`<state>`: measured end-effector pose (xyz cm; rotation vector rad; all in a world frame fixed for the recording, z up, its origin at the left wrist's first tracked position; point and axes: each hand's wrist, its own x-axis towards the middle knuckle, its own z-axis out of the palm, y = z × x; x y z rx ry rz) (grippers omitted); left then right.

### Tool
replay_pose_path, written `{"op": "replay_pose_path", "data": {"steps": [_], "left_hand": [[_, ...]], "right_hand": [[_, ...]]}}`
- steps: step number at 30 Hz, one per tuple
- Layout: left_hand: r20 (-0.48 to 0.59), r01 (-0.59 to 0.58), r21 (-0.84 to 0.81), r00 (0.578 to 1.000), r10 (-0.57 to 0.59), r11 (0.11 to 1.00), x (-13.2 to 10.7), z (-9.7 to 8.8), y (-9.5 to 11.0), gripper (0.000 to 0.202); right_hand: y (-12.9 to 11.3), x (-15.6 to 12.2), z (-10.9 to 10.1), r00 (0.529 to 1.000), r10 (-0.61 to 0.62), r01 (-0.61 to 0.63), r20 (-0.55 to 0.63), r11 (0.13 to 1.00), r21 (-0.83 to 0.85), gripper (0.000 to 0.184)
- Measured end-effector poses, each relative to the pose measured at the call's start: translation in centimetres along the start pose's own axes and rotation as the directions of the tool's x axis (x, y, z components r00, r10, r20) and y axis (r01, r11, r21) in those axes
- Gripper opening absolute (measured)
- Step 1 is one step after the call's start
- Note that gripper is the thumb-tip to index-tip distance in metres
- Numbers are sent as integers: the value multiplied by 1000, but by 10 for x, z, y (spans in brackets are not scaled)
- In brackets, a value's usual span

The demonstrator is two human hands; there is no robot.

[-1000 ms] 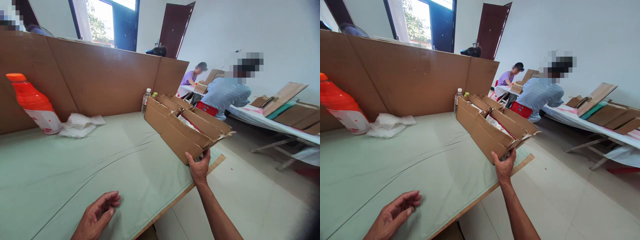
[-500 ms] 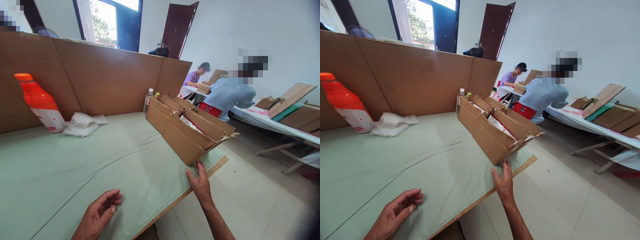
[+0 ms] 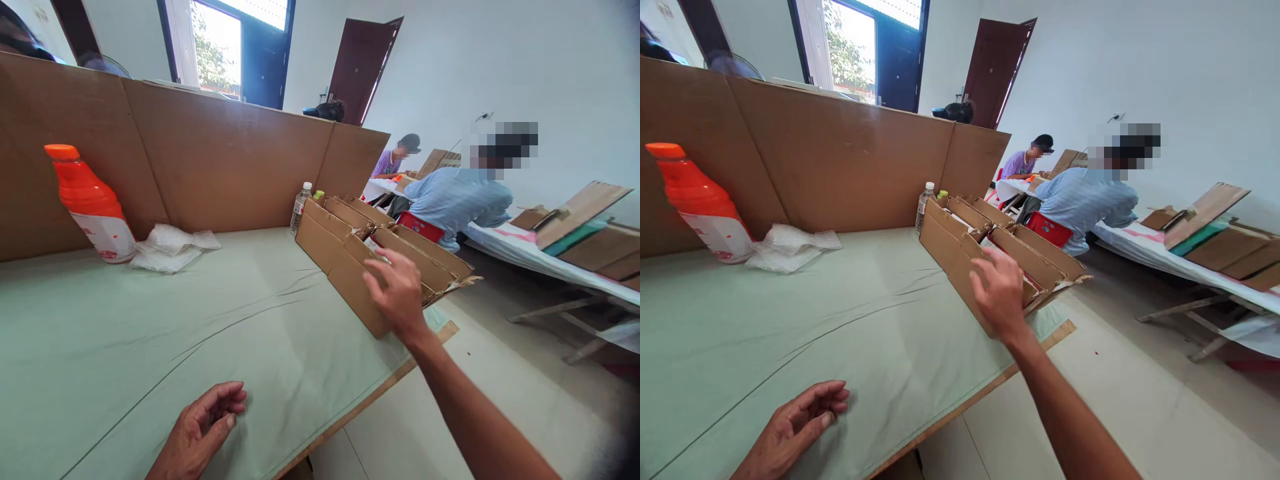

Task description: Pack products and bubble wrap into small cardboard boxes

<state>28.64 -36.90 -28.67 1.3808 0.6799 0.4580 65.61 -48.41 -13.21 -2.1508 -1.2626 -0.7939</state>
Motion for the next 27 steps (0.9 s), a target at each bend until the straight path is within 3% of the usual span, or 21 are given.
{"op": "replay_pose_path", "data": {"steps": [2, 4, 8, 12, 16, 24, 27], "left_hand": [[0, -7, -1, 1000, 7, 1000, 1, 0, -1, 55], [-1, -11, -1, 1000, 11, 1000, 1, 1, -3, 55], [6, -26, 2, 1000, 26, 1000, 1, 2, -6, 55], [12, -48, 47, 999, 48, 998, 0, 2, -8, 48], [19, -93, 108, 996, 92, 990, -1, 3, -5, 41], [35, -154, 209, 988, 150, 966, -4, 5, -6, 36], [71, -178, 221, 984, 166, 959, -1, 1, -8, 35]], "right_hand": [[4, 52, 11, 998, -7, 12, 59, 996, -93, 30], [7, 92, 27, 978, 73, -28, 193, 973, -228, 38], [12, 135, 56, 874, 273, -90, 403, 904, -419, 41], [11, 149, 72, 835, 300, -78, 462, 894, -440, 28], [6, 154, 77, 819, 309, -67, 484, 888, -454, 29], [-3, 156, 74, 813, 339, -85, 473, 874, -479, 27], [-7, 153, 65, 832, 327, -90, 449, 877, -472, 28]]}}
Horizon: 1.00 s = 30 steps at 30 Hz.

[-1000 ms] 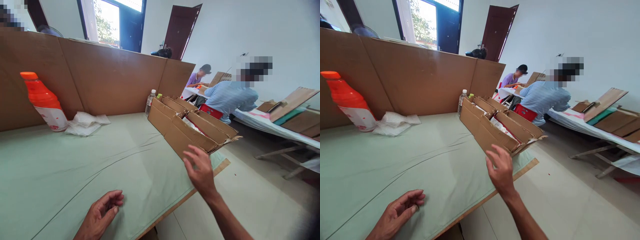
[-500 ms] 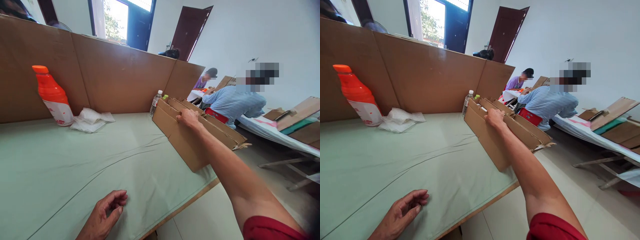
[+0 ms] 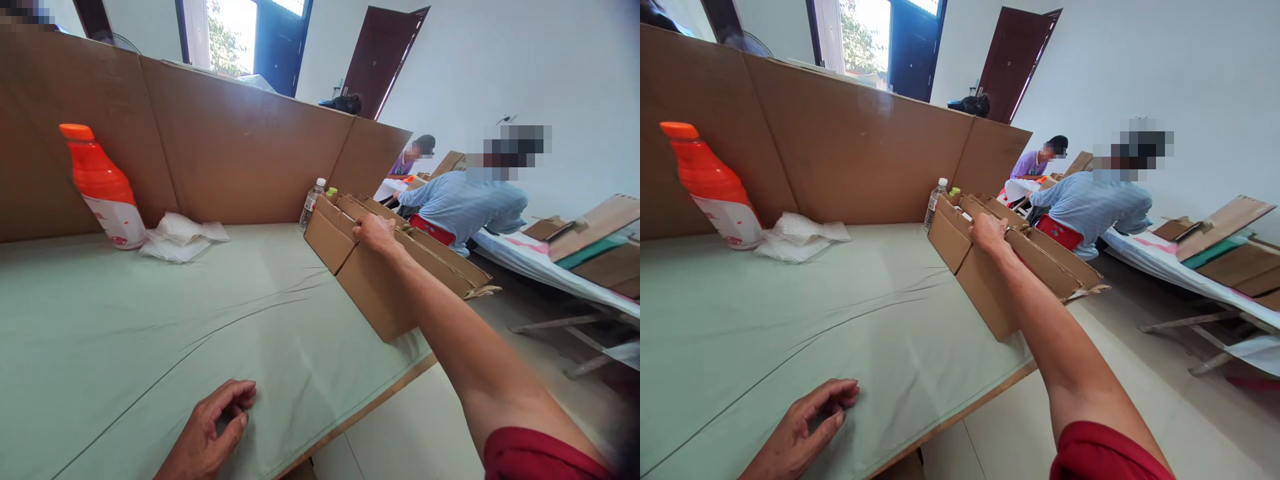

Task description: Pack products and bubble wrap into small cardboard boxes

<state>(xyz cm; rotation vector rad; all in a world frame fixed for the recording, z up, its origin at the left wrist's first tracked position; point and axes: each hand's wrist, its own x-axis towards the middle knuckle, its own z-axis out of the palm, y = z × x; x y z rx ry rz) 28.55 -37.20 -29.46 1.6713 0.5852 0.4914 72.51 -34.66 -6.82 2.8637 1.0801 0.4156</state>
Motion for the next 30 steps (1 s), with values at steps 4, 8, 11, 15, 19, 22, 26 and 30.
{"op": "replay_pose_path", "data": {"steps": [4, 8, 11, 15, 19, 22, 26, 30], "left_hand": [[64, -28, 11, 998, 27, 1000, 6, -4, 12, 35], [62, 30, 12, 998, -31, 999, 12, -3, 35, 40], [30, 83, -74, 996, -81, 994, 18, -3, 41, 44], [-26, 102, -160, 994, -108, 982, 14, -11, 42, 42], [-102, -33, 62, 994, 40, 997, 2, -50, 50, 41], [-274, -51, 340, 950, 151, 939, -10, -117, 57, 41], [-586, 216, 718, 699, 409, 662, -41, -240, 82, 39], [-678, 686, 681, 456, 577, 258, -77, -349, 129, 50]], "right_hand": [[1, -34, -3, 971, -123, 135, -203, 990, 42, 35], [-12, -88, 34, 730, -425, 554, -535, 827, 99, 25], [-49, -127, 87, 557, -608, 795, -566, 587, 152, 24], [-137, -170, 140, 490, -722, 871, -488, 393, 294, 28], [-231, -190, 148, 475, -794, 860, -378, 329, 389, 38], [-281, -196, 144, 446, -811, 866, -378, 285, 411, 39], [-306, -197, 151, 409, -800, 889, -440, 241, 389, 40], [-305, -193, 156, 400, -781, 899, -479, 232, 372, 40]]}}
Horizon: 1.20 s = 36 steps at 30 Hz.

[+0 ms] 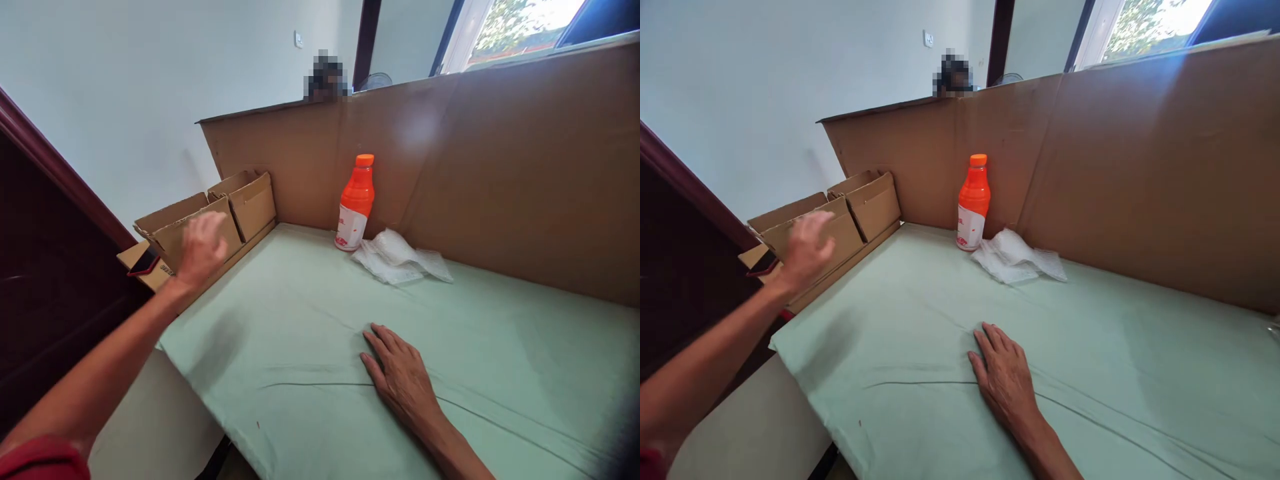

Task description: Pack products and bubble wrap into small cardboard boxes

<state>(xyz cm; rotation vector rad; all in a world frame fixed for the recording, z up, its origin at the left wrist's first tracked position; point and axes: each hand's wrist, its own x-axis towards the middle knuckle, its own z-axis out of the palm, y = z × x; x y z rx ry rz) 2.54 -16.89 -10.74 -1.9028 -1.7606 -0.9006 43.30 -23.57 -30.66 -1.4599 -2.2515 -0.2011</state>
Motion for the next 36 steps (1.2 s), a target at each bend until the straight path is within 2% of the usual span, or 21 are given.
{"op": "replay_pose_path", "data": {"steps": [2, 4, 6, 9, 12, 14, 16, 18, 20, 22, 23, 24, 26, 28, 29, 30, 31, 33, 36], "left_hand": [[-8, 136, 235, 990, -138, 962, 27, -12, -29, 59], [45, 218, 344, 968, -248, 914, 40, -18, -49, 63], [107, 239, 361, 950, -294, 901, 40, -22, -60, 63], [125, 196, 288, 963, -240, 937, 23, -26, -58, 62], [102, 87, 101, 990, -97, 991, -9, -34, -37, 57], [91, -22, -53, 996, 27, 998, -34, -39, -13, 52], [64, -168, -202, 981, 184, 965, -59, -44, 17, 47], [28, -329, -327, 934, 357, 886, -83, -51, 48, 45], [-26, -480, -421, 855, 518, 770, -104, -62, 74, 50], [-72, -568, -481, 785, 615, 668, -121, -75, 90, 60], [-93, -576, -501, 778, 622, 646, -128, -81, 92, 64], [-106, -559, -516, 794, 599, 649, -134, -86, 91, 67], [-95, -435, -545, 881, 463, 717, -144, -86, 81, 70], [-15, -220, -576, 966, 259, 787, -154, -71, 65, 71], [55, -101, -586, 985, 163, 804, -159, -59, 57, 72], [147, 15, -591, 985, 89, 807, -164, -45, 50, 73], [241, 122, -587, 970, 29, 800, -169, -29, 44, 73], [420, 294, -561, 907, -40, 774, -178, 2, 38, 74], [633, 426, -511, 774, -8, 747, -187, 35, 40, 64]], "right_hand": [[1, 0, -2, 1000, 1, -1, -6, 1000, 2, 40], [1, 1, -4, 1000, -4, 4, -13, 1000, 3, 39], [1, 2, -4, 1000, -11, 11, -18, 1000, 1, 39], [1, 2, -3, 1000, -7, 7, -15, 1000, 2, 39], [-1, 2, -4, 999, 30, -30, -20, 999, 32, 37], [-2, 2, -6, 998, 62, -59, -29, 995, 82, 36], [0, 3, -10, 993, 110, -101, -50, 982, 162, 35], [3, 1, -17, 977, 193, -164, -92, 952, 259, 35], [7, -7, -27, 949, 285, -224, -131, 909, 350, 35], [9, -24, -40, 923, 360, -273, -135, 861, 429, 34], [8, -34, -48, 914, 389, -296, -117, 835, 463, 34], [6, -46, -55, 906, 415, -322, -89, 808, 493, 33], [-2, -71, -70, 888, 458, -374, -28, 757, 535, 32], [-13, -92, -81, 882, 470, -399, 21, 723, 563, 30], [-19, -100, -85, 883, 468, -404, 41, 711, 575, 30], [-25, -105, -88, 886, 460, -403, 60, 700, 589, 29], [-32, -108, -90, 890, 448, -401, 80, 688, 605, 29], [-45, -106, -94, 900, 418, -395, 125, 658, 642, 31], [-62, -88, -102, 897, 386, -414, 214, 567, 712, 36]]}}
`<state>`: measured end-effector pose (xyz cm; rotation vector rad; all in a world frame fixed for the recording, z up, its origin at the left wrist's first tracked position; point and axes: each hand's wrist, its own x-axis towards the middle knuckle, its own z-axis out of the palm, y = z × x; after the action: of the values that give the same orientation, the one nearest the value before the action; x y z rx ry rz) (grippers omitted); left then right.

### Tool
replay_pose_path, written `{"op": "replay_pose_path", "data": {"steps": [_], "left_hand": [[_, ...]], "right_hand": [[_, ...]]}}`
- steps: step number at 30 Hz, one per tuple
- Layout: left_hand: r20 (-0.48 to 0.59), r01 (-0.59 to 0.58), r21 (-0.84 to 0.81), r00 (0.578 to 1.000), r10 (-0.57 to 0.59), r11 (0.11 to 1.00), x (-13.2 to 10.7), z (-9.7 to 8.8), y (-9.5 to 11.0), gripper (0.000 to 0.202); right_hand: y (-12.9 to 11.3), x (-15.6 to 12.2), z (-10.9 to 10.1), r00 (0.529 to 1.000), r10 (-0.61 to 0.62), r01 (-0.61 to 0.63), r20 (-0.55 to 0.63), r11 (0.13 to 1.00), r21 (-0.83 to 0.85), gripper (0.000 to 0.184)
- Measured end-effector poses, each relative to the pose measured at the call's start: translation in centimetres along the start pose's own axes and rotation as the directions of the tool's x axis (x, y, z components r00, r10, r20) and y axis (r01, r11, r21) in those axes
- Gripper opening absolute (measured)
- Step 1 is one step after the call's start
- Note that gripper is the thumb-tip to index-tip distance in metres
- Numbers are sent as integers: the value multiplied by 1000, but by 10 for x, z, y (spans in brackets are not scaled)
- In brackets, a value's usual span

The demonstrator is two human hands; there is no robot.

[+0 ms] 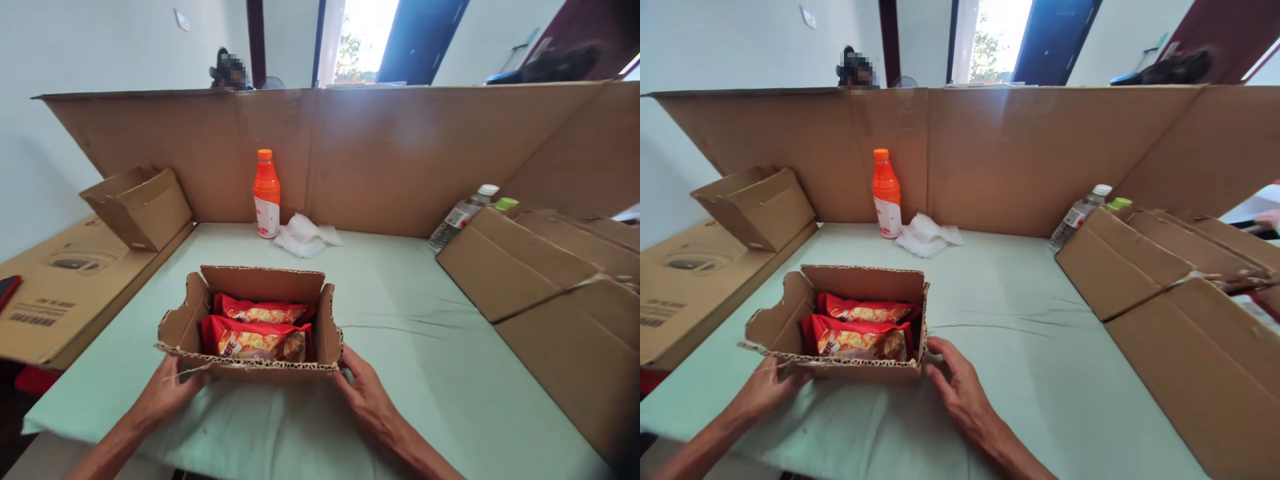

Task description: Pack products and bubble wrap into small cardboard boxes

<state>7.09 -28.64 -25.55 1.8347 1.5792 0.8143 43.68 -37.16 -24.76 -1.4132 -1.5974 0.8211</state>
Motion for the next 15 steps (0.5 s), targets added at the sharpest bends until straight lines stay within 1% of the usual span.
{"op": "replay_pose_path", "data": {"steps": [1, 2, 3, 4, 6, 8, 10, 11, 13, 15], "left_hand": [[78, 13, -3, 997, -13, 1000, 4, 6, -2, 58], [132, 16, -3, 991, -16, 1000, 8, 12, -2, 51], [151, 14, -2, 988, -14, 1000, 12, 17, 0, 46], [142, 14, -2, 990, -14, 1000, 17, 21, 3, 42], [79, 25, -6, 997, -25, 1000, 30, 31, 11, 39], [23, 32, -28, 999, -32, 999, 45, 42, 17, 42], [14, 16, -64, 1000, -15, 998, 56, 52, 20, 49], [9, 4, -73, 1000, -3, 997, 59, 57, 19, 53], [-8, -10, -63, 1000, 10, 998, 58, 63, 14, 54], [-37, -1, -17, 999, 0, 1000, 49, 66, 8, 49]], "right_hand": [[-7, 5, 2, 1000, 22, -22, 17, 999, 40, 38], [-13, 11, 3, 999, 40, -42, 23, 996, 78, 40], [-18, 17, 4, 998, 52, -54, 22, 993, 107, 42], [-22, 25, 4, 998, 56, -57, 12, 990, 125, 44], [-23, 40, 2, 999, 50, -46, -21, 989, 138, 47], [-18, 53, -3, 997, 46, -37, -67, 990, 137, 49], [-7, 63, -10, 993, 67, -54, -94, 990, 133, 48], [-1, 66, -15, 993, 77, -66, -88, 990, 124, 47], [14, 72, -27, 997, 63, -61, -33, 997, 56, 42], [30, 83, -44, 1000, -5, 5, -5, 997, -73, 36]]}}
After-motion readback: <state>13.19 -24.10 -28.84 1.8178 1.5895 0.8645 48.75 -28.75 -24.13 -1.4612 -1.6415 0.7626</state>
